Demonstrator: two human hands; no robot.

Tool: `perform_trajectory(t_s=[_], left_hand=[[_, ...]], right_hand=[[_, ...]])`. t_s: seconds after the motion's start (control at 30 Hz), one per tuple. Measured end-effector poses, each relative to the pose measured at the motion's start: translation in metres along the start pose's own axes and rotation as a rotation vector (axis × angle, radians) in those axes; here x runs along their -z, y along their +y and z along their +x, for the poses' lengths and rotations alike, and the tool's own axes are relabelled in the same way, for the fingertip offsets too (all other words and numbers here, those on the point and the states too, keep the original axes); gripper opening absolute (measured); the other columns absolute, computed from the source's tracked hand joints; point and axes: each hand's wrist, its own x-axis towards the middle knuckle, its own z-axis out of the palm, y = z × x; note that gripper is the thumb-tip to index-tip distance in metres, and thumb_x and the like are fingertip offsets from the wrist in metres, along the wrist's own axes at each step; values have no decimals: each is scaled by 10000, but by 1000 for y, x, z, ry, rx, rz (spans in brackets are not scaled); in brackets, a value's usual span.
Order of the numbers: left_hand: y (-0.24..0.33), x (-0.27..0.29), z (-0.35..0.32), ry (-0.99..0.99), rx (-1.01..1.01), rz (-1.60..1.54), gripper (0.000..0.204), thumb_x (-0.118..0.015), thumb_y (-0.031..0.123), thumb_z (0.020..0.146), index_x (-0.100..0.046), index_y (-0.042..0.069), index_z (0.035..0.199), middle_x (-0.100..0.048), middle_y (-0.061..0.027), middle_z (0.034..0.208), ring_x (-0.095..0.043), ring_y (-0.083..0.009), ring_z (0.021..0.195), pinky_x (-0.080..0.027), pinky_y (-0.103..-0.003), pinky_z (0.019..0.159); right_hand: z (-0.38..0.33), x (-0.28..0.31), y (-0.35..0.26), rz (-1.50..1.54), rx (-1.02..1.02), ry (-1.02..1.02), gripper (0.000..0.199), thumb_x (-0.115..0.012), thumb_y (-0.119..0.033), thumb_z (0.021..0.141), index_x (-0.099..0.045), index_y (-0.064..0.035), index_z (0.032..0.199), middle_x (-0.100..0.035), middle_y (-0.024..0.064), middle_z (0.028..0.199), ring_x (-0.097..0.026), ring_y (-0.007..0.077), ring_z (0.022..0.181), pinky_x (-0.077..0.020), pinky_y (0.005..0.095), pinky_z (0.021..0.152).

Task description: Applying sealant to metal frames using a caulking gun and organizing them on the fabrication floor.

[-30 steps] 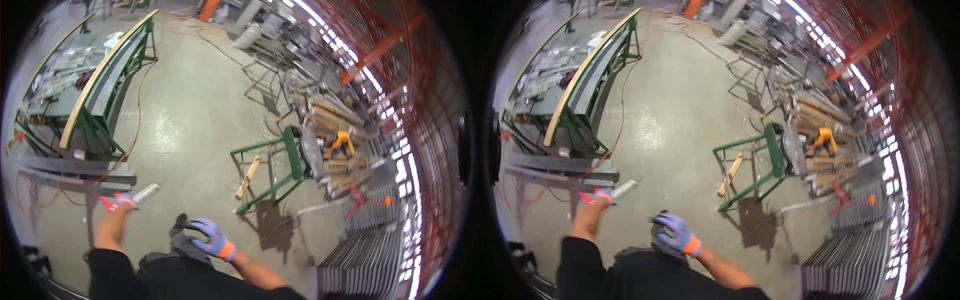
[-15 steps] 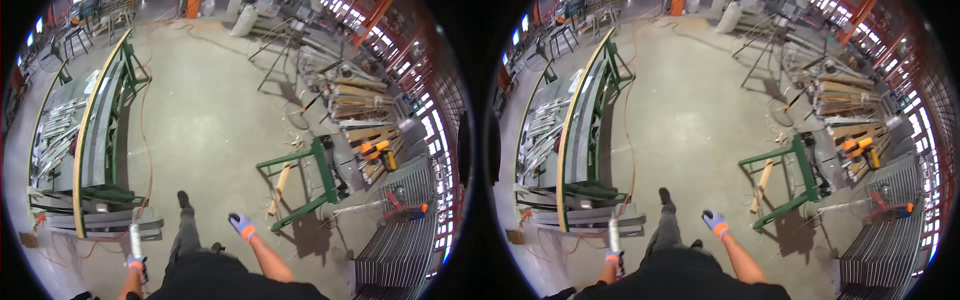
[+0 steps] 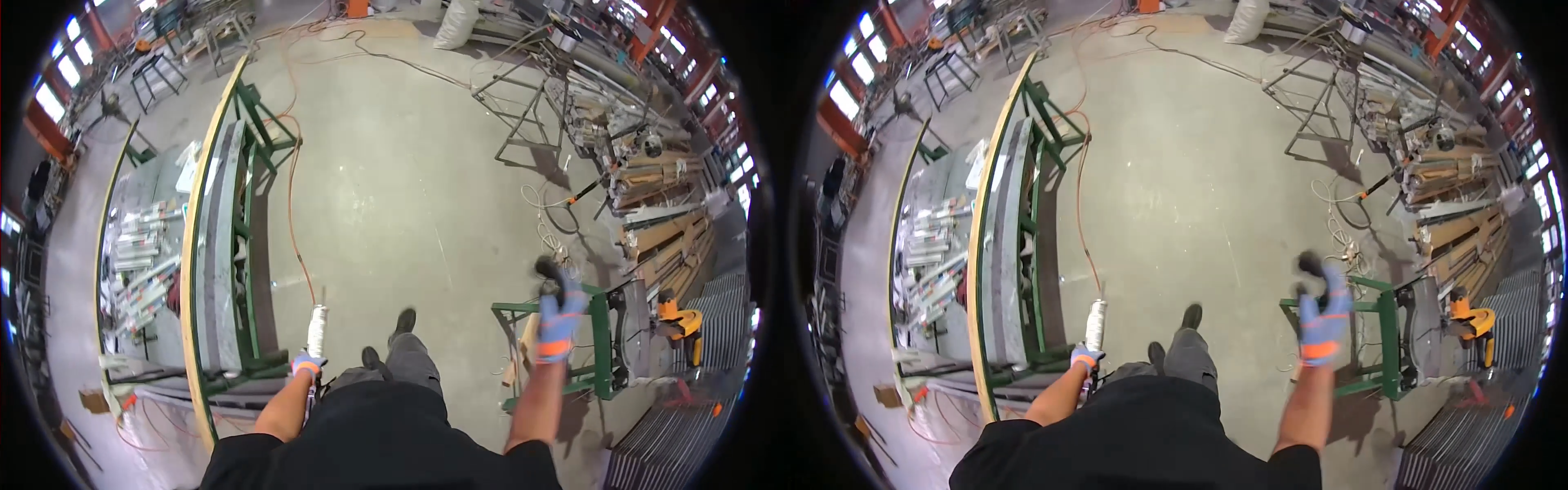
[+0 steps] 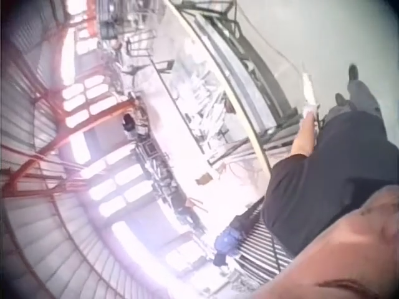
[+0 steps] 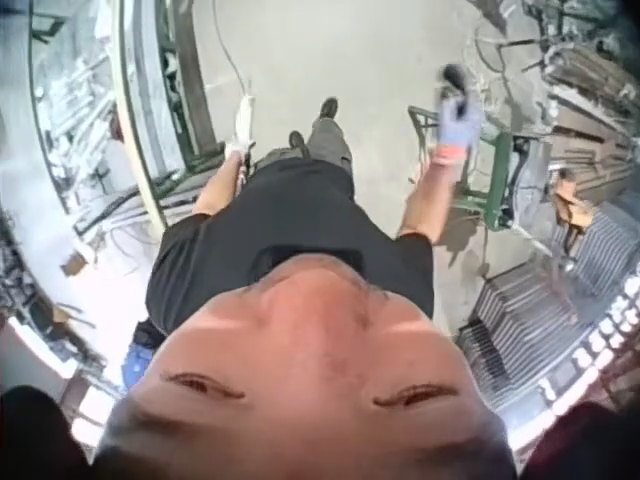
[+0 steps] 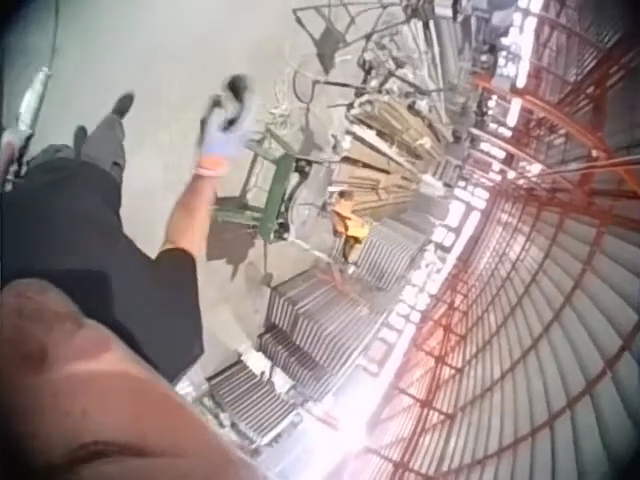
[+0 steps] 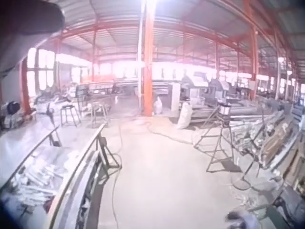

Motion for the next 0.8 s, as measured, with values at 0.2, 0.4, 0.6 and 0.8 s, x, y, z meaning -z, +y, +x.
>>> perform_trajectory(t_s=[0.2,0.4,0.6,0.8], left_hand=[[77,63,83,56,-44,-94,661,-837,435,634,-595,40,1106,-687,-162,936,-662,-295,833,-535,-414,745],[143,165,112,124,158,-488,534,-887,280,628,-630,12,1012,-693,-122,808,-649,-237,643,-537,-385,608],[208,242,126,215,362,-774,418,-849,116,676,-537,24,938,-579,-101,596,-550,-233,418,-435,-398,362],[248,281,205,51,636,-543,543,-858,270,669,-640,5,1089,-676,-87,809,-637,-207,651,-512,-403,590]], right_hand=[[206,52,-89,141,736,497,655,-561,-477,909,-602,155,1077,-650,216,973,-624,313,918,-500,427,833],[341,16,11,160,720,497,647,-559,-468,910,-601,155,1079,-651,217,975,-625,314,923,-498,426,839],[477,-29,102,235,806,399,639,-557,-460,912,-601,155,1082,-652,219,977,-625,314,928,-497,424,844],[578,-97,207,279,853,351,631,-556,-451,913,-600,154,1085,-653,220,979,-625,315,934,-495,423,850]])
